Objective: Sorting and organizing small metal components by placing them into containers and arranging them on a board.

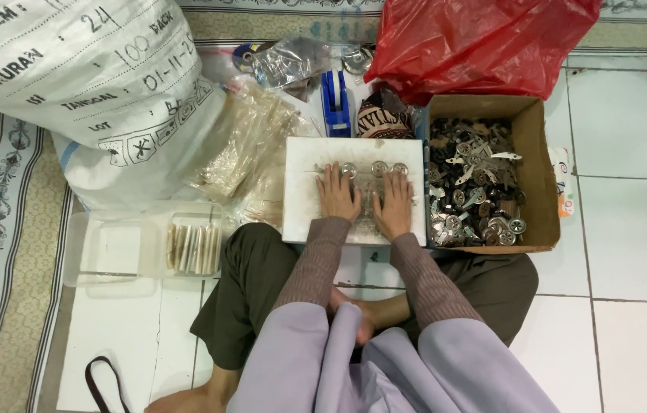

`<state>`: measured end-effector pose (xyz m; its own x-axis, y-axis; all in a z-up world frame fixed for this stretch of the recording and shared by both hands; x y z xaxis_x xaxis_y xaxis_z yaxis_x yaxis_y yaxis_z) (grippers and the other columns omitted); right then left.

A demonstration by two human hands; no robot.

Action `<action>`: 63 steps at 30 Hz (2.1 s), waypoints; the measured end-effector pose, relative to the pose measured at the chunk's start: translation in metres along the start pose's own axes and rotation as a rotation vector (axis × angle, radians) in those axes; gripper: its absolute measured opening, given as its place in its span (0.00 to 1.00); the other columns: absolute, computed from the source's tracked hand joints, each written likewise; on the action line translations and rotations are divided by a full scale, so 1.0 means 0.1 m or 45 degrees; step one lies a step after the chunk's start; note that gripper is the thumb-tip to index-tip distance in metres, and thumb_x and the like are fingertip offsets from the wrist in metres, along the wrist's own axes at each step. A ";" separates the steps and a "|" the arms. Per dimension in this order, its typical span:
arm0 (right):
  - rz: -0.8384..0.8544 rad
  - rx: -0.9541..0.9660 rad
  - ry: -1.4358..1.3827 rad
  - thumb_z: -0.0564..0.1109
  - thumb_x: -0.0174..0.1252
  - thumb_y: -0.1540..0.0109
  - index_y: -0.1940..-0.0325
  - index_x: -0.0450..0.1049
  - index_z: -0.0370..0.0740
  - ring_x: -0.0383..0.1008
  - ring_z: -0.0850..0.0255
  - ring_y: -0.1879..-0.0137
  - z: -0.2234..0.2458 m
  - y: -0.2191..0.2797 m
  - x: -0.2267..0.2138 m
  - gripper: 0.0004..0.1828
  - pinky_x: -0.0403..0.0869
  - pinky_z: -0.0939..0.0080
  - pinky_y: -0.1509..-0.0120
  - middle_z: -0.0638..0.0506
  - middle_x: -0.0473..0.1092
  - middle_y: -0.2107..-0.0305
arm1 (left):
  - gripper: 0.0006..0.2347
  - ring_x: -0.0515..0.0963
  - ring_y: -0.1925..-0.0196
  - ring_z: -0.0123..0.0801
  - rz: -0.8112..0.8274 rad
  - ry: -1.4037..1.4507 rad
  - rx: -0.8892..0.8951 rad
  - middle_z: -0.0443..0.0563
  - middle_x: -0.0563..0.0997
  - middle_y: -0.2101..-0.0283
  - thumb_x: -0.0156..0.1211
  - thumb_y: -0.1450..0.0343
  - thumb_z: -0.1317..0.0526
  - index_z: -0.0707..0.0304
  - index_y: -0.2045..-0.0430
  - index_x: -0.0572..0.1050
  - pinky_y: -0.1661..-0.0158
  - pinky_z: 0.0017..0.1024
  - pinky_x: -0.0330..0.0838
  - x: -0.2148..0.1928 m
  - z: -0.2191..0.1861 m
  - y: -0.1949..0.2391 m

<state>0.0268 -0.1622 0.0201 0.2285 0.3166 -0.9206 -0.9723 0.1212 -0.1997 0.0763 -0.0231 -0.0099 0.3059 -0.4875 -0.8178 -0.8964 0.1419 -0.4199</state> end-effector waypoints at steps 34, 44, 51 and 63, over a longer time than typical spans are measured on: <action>0.162 0.156 -0.009 0.66 0.38 0.28 0.19 0.48 0.44 0.41 0.50 0.17 -0.06 -0.03 0.11 0.38 0.35 0.35 0.17 0.44 0.47 0.23 | 0.22 0.53 0.22 0.48 0.527 -0.107 0.238 0.58 0.58 0.25 0.34 0.21 0.48 0.38 0.29 0.57 0.28 0.57 0.41 0.21 -0.20 0.02; 0.002 0.247 -0.842 0.60 0.50 0.30 0.23 0.58 0.45 0.44 0.40 0.19 -0.35 0.00 -0.22 0.33 0.43 0.33 0.18 0.37 0.50 0.25 | 0.22 0.52 0.22 0.45 0.579 -0.038 0.177 0.58 0.53 0.24 0.32 0.21 0.49 0.46 0.30 0.59 0.27 0.54 0.41 0.05 -0.20 -0.05; -0.118 0.686 -1.898 0.47 0.48 0.27 0.29 0.60 0.28 0.57 0.35 0.26 -1.71 0.38 -0.73 0.26 0.60 0.34 0.24 0.29 0.60 0.35 | 0.20 0.65 0.31 0.57 0.124 0.589 -0.072 0.64 0.60 0.30 0.50 0.25 0.53 0.56 0.39 0.65 0.34 0.51 0.62 -0.12 -0.31 -0.20; 0.098 0.784 -0.564 0.43 0.59 0.36 0.44 0.79 0.39 0.76 0.42 0.43 -2.90 0.91 0.12 0.17 0.74 0.42 0.40 0.38 0.77 0.54 | 0.18 0.77 0.41 0.51 0.815 0.252 0.454 0.61 0.76 0.44 0.55 0.31 0.60 0.61 0.45 0.71 0.44 0.45 0.72 1.41 -2.48 0.59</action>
<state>-0.0734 -0.4205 -0.1066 0.2859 0.6777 -0.6775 -0.8134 0.5453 0.2023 -0.0136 -0.2972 -0.0522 -0.3324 -0.3569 -0.8730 -0.7114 0.7026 -0.0164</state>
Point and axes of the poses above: each hand's wrist, its own y-axis away from the middle knuckle, its own x-axis out of the palm, z = x × y, the point moved 8 cm from there along -y, towards the middle knuckle
